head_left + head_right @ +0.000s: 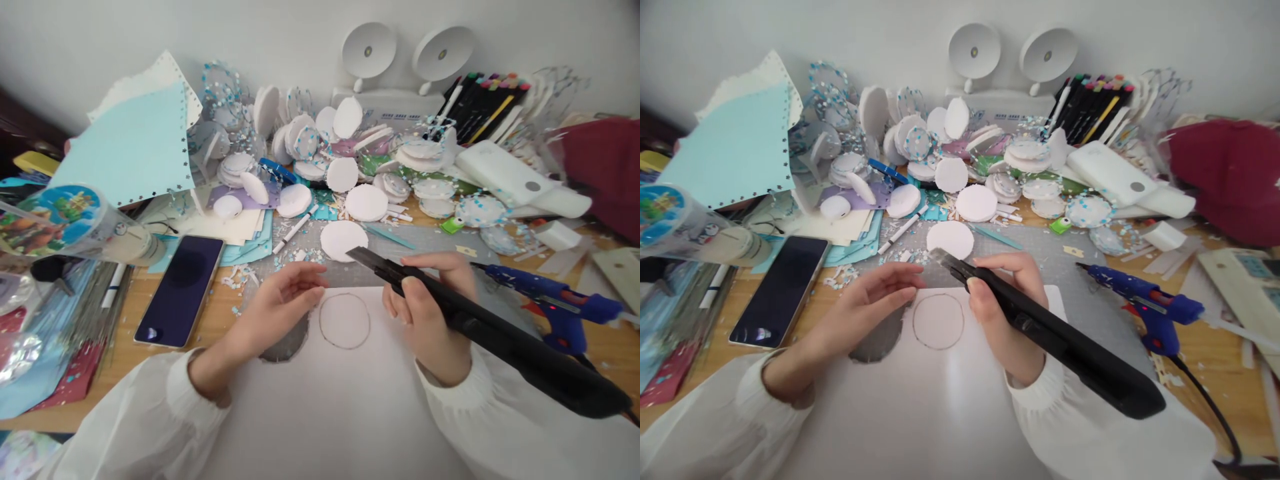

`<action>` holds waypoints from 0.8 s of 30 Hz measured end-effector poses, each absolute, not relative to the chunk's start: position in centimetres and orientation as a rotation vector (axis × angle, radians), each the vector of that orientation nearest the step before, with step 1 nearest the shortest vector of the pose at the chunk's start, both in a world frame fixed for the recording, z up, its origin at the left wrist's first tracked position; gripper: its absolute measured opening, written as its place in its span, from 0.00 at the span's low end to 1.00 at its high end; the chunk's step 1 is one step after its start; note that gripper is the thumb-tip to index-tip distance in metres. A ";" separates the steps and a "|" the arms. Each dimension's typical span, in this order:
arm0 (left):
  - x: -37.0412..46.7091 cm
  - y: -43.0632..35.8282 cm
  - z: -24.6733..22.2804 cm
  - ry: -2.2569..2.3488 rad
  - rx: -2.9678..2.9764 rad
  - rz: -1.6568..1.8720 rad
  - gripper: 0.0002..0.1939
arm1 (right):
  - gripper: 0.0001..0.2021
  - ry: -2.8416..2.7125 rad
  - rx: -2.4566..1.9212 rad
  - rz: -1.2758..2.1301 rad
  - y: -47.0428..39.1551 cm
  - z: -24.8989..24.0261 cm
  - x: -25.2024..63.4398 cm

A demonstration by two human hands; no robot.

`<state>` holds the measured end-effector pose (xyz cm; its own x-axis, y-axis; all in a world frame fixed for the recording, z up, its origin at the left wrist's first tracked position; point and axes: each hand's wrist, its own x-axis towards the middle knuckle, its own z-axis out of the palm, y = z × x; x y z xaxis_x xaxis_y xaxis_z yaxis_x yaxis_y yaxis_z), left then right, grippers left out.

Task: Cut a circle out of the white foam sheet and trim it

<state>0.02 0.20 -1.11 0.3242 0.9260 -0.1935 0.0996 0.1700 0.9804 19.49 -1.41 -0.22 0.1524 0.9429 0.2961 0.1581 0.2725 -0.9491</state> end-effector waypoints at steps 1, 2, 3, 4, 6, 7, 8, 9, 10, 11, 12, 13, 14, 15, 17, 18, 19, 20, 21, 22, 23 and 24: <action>0.1 0.2 -1.0 1.096 1.205 0.779 0.16 | 0.11 -1.261 -1.118 0.812 -1.5 -0.1 19.4; 0.1 0.3 -0.8 1.103 1.167 0.758 0.16 | 0.10 -1.230 -1.078 0.827 -1.5 0.0 19.4; 0.1 0.3 -0.8 1.107 1.149 0.727 0.16 | 0.09 -1.209 -1.053 0.843 -1.6 0.1 19.4; 0.1 0.3 -0.7 1.107 1.151 0.688 0.15 | 0.09 -1.204 -1.046 0.860 -1.7 0.2 19.4; 0.1 0.4 -0.7 1.100 1.213 0.608 0.14 | 0.08 -1.205 -1.030 0.875 -2.0 0.4 19.4; 0.2 0.5 -0.7 1.095 1.262 0.584 0.14 | 0.07 -1.210 -1.013 0.876 -2.1 0.5 19.5; 0.2 0.5 -0.7 1.091 1.313 0.576 0.14 | 0.07 -1.216 -0.996 0.876 -2.2 0.6 19.6; 0.2 0.5 -0.7 1.089 1.356 0.582 0.14 | 0.07 -1.222 -0.982 0.876 -2.3 0.6 19.6; 0.3 0.6 -0.7 1.088 1.386 0.594 0.13 | 0.07 -1.231 -0.974 0.874 -2.3 0.7 19.6; 0.3 0.6 -0.7 1.090 1.399 0.605 0.13 | 0.07 -1.238 -0.977 0.872 -2.4 0.7 19.7; 0.3 0.7 -0.8 1.093 1.395 0.613 0.13 | 0.07 -1.242 -0.987 0.872 -2.4 0.7 19.7; 0.3 0.7 -0.8 1.094 1.375 0.618 0.12 | 0.07 -1.243 -1.004 0.879 -2.4 0.8 19.7; 0.3 0.7 -0.9 1.093 1.342 0.617 0.12 | 0.06 -1.236 -1.024 0.898 -2.4 0.8 19.7; 0.3 0.7 -0.9 1.093 1.294 0.618 0.12 | 0.06 -1.227 -1.041 0.930 -2.3 0.8 19.8; 0.3 0.7 -1.0 1.090 1.174 0.631 0.12 | 0.05 -1.194 -1.075 1.015 -2.1 0.9 19.9; 0.3 0.7 -1.0 1.086 1.114 0.641 0.12 | 0.05 -1.184 -1.091 1.051 -1.9 0.9 20.0; 0.3 0.7 -1.0 1.082 1.061 0.650 0.11 | 0.05 -1.186 -1.103 1.076 -1.6 0.9 20.1; 0.3 0.7 -0.9 1.078 1.020 0.659 0.11 | 0.05 -1.197 -1.110 1.087 -1.4 0.9 20.2; 0.4 0.8 -0.9 1.072 0.991 0.666 0.10 | 0.05 -1.212 -1.114 1.093 -1.1 0.8 20.3; 0.4 0.8 -0.8 1.066 0.970 0.670 0.10 | 0.06 -1.229 -1.114 1.096 -0.8 0.8 20.4; 0.4 0.8 -0.7 1.063 0.954 0.674 0.10 | 0.08 -1.247 -1.113 1.094 -0.5 0.7 20.5; 0.5 0.8 -0.6 1.066 0.944 0.671 0.09 | 0.09 -1.262 -1.113 1.087 -0.2 0.6 20.6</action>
<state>0.46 0.80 -0.65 0.3577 0.8338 -0.4205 -0.0185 0.4566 0.8895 20.63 -0.19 0.64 0.0193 0.9894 0.1440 0.0040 0.1439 -0.9896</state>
